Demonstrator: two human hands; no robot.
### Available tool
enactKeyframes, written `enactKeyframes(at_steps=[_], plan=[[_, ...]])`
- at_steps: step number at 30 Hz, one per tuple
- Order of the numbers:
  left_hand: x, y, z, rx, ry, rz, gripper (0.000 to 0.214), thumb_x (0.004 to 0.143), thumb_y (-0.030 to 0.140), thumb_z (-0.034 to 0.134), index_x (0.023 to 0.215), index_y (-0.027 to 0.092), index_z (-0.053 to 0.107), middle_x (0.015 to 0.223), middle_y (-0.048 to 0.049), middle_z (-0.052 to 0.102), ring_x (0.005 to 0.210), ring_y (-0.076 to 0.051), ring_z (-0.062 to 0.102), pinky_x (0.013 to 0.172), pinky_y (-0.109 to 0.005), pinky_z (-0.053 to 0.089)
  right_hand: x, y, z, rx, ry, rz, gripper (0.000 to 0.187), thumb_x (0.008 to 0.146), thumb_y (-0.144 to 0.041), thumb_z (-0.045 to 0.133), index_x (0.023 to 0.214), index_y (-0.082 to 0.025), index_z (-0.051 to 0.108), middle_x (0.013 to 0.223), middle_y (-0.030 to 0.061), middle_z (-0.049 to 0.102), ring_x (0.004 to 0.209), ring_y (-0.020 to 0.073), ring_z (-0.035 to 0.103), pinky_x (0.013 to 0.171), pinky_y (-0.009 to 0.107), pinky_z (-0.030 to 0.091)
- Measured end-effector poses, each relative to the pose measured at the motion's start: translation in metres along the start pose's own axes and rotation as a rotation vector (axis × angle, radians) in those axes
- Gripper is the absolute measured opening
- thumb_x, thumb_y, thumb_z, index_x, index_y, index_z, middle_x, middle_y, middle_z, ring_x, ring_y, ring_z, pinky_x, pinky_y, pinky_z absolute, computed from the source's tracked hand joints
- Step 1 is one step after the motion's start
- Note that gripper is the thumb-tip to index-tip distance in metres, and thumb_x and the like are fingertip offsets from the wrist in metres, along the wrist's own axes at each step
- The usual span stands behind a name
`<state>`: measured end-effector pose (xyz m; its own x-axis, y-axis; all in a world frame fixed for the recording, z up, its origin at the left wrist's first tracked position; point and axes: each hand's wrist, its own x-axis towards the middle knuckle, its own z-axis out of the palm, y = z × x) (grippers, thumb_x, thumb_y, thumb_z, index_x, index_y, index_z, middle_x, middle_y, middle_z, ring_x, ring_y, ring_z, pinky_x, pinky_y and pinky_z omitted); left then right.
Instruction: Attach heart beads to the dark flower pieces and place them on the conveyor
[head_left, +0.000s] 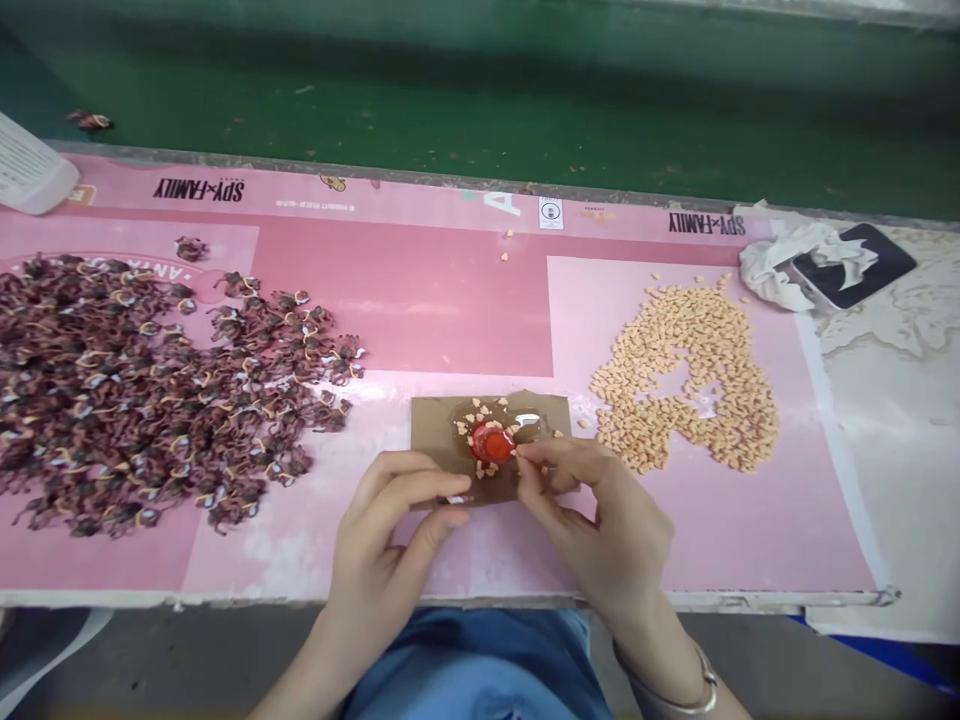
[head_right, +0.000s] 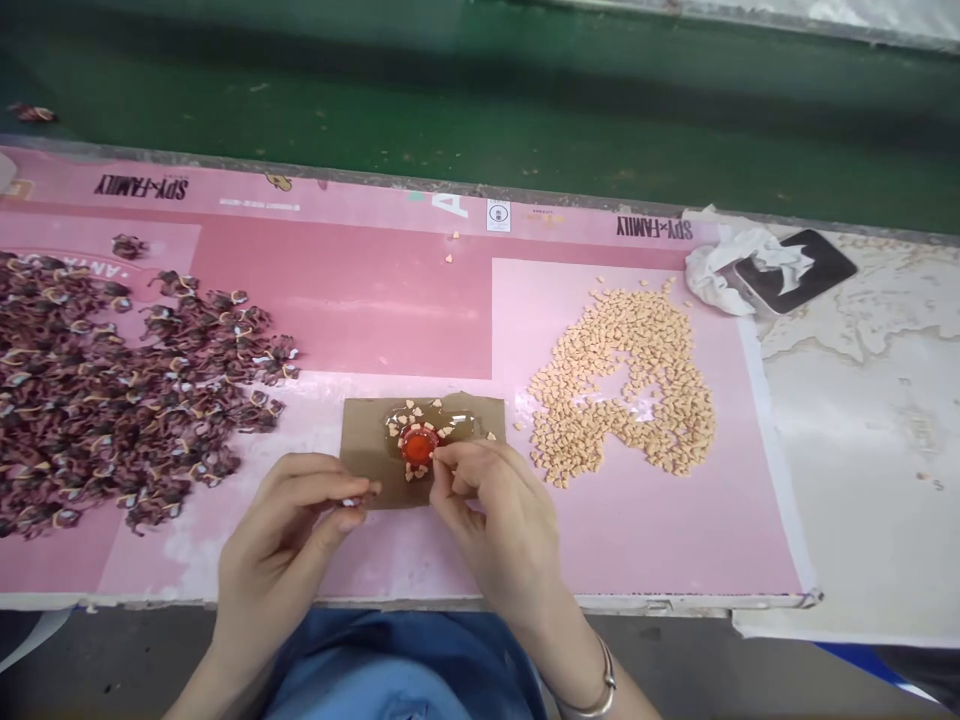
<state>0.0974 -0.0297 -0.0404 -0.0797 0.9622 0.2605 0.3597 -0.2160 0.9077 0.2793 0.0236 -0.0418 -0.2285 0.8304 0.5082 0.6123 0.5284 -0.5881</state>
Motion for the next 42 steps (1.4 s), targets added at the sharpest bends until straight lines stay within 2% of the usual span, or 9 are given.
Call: enactKeyframes(at_steps=[5,11,18,23,26,31,34,38,42], plan=[[-0.006,-0.007,-0.004,-0.045,-0.021,-0.087,0.029,0.096,0.003,0.064,0.112,0.026,0.071,0.108,-0.0010,0.064,0.107,-0.009,0.066,0.093,-0.011,0.056,-0.003,0.002,0.004,-0.067,0.044,-0.017,0.031,0.094,-0.008,0.067,0.082,-0.026,0.044,0.080,-0.0025,0.078,0.069,0.0140,0.078,0.060,0.021,0.062],[-0.007,-0.008,-0.007,-0.087,0.008,-0.123,0.034,0.094,0.001,0.064,0.112,0.028,0.072,0.107,-0.0008,0.066,0.106,-0.012,0.067,0.092,-0.016,0.061,-0.004,0.002,0.004,-0.073,0.050,-0.081,0.034,0.090,-0.004,0.069,0.081,-0.025,0.044,0.077,0.0001,0.078,0.070,0.0153,0.078,0.065,0.023,0.064],[-0.009,-0.001,-0.005,-0.195,0.044,-0.294,0.016,0.093,0.016,0.076,0.107,0.025,0.075,0.093,-0.0009,0.076,0.083,-0.012,0.073,0.077,-0.016,0.060,-0.003,0.003,0.002,-0.072,0.017,-0.103,0.035,0.090,-0.003,0.069,0.080,-0.025,0.044,0.077,0.0007,0.078,0.070,0.0140,0.077,0.069,0.023,0.066],[-0.010,0.005,-0.003,-0.320,0.114,-0.478,0.021,0.096,0.032,0.075,0.116,0.025,0.072,0.089,-0.0009,0.076,0.081,-0.014,0.075,0.080,-0.022,0.063,-0.002,-0.001,-0.001,-0.024,0.002,-0.083,0.035,0.088,-0.002,0.070,0.079,-0.026,0.045,0.076,0.0009,0.078,0.070,0.0157,0.078,0.068,0.025,0.066],[-0.008,0.006,-0.005,-0.412,0.022,-0.489,0.014,0.098,0.034,0.073,0.109,0.026,0.076,0.094,-0.0023,0.077,0.084,-0.015,0.077,0.078,-0.022,0.064,0.002,-0.011,-0.010,0.103,-0.031,-0.017,0.037,0.087,-0.002,0.069,0.076,-0.026,0.043,0.079,0.0013,0.079,0.071,0.0164,0.078,0.065,0.025,0.066],[-0.006,0.005,-0.006,-0.534,-0.036,-0.471,0.019,0.093,0.025,0.079,0.110,0.033,0.077,0.093,0.0009,0.076,0.084,-0.012,0.075,0.076,-0.016,0.063,0.011,-0.028,-0.026,0.286,-0.240,0.000,0.046,0.089,0.000,0.065,0.067,-0.024,0.032,0.079,-0.0004,0.080,0.068,0.0137,0.078,0.063,0.021,0.065],[-0.002,0.005,-0.004,-0.577,-0.022,-0.409,0.031,0.091,0.026,0.081,0.118,0.039,0.077,0.087,0.0022,0.070,0.081,-0.009,0.072,0.077,-0.014,0.062,0.010,-0.030,-0.027,0.340,-0.195,0.029,0.044,0.086,0.002,0.066,0.069,-0.024,0.035,0.080,0.0000,0.080,0.067,0.0135,0.077,0.065,0.021,0.065],[0.002,0.006,-0.004,-0.691,-0.060,-0.422,0.011,0.086,0.032,0.086,0.097,0.031,0.083,0.082,0.0018,0.065,0.067,-0.008,0.070,0.071,-0.016,0.064,0.003,-0.029,-0.022,0.408,-0.074,0.082,0.039,0.082,0.005,0.067,0.076,-0.024,0.042,0.079,-0.0016,0.079,0.067,0.0121,0.076,0.067,0.023,0.065],[-0.001,0.005,-0.006,-0.805,-0.084,-0.572,0.023,0.073,0.035,0.095,0.081,0.023,0.076,0.074,0.0027,0.068,0.055,-0.009,0.069,0.070,-0.023,0.067,0.000,-0.028,-0.017,0.464,-0.036,0.118,0.038,0.082,0.005,0.068,0.080,-0.024,0.044,0.079,-0.0012,0.078,0.067,0.0121,0.075,0.067,0.024,0.065]])
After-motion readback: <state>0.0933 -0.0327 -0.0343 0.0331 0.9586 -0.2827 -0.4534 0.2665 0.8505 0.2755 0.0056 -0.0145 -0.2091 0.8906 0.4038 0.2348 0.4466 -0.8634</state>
